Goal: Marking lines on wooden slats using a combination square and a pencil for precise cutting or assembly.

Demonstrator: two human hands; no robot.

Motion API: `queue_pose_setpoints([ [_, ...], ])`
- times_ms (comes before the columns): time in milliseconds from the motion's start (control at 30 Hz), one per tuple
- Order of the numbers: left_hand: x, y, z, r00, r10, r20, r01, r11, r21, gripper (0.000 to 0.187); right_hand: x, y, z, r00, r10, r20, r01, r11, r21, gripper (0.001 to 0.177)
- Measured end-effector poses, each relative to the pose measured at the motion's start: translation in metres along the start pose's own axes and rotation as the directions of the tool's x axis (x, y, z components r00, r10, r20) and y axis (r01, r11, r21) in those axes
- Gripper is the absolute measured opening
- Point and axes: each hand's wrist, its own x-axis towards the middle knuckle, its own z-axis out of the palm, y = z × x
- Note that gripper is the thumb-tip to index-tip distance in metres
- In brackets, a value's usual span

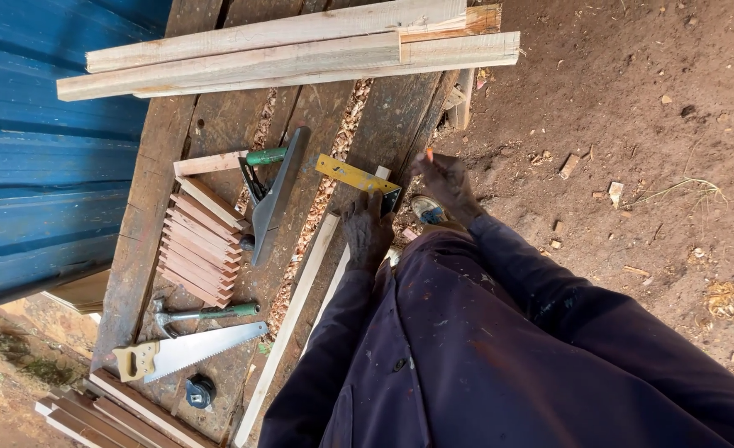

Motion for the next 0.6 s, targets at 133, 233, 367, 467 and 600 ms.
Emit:
queue_pose_setpoints([
  [133, 0.003, 0.008, -0.009, 0.999, -0.027, 0.046, 0.026, 0.999, 0.027, 0.062, 0.006, -0.017, -0.007, 1.0, -0.019, 0.023, 0.021, 0.996, -0.084, 0.047],
  [233, 0.007, 0.014, -0.013, 0.992, -0.065, 0.109, 0.06, 0.997, 0.047, 0.063, 0.01, -0.015, 0.002, 0.998, -0.033, 0.052, 0.036, 0.999, -0.041, 0.044],
  [367, 0.01, 0.019, -0.018, 0.972, -0.122, 0.199, 0.108, 0.991, 0.082, 0.068, 0.012, -0.016, 0.016, 0.98, -0.12, 0.161, 0.118, 0.993, 0.019, 0.019],
  [467, 0.013, 0.024, -0.023, 0.954, -0.159, 0.256, 0.138, 0.985, 0.101, 0.069, 0.014, -0.006, 0.021, 0.956, -0.193, 0.22, 0.195, 0.981, 0.013, 0.011],
  [600, 0.015, 0.03, -0.03, 0.948, -0.162, 0.274, 0.136, 0.984, 0.112, 0.069, 0.021, 0.002, 0.027, 0.938, -0.214, 0.274, 0.224, 0.975, -0.004, 0.011],
])
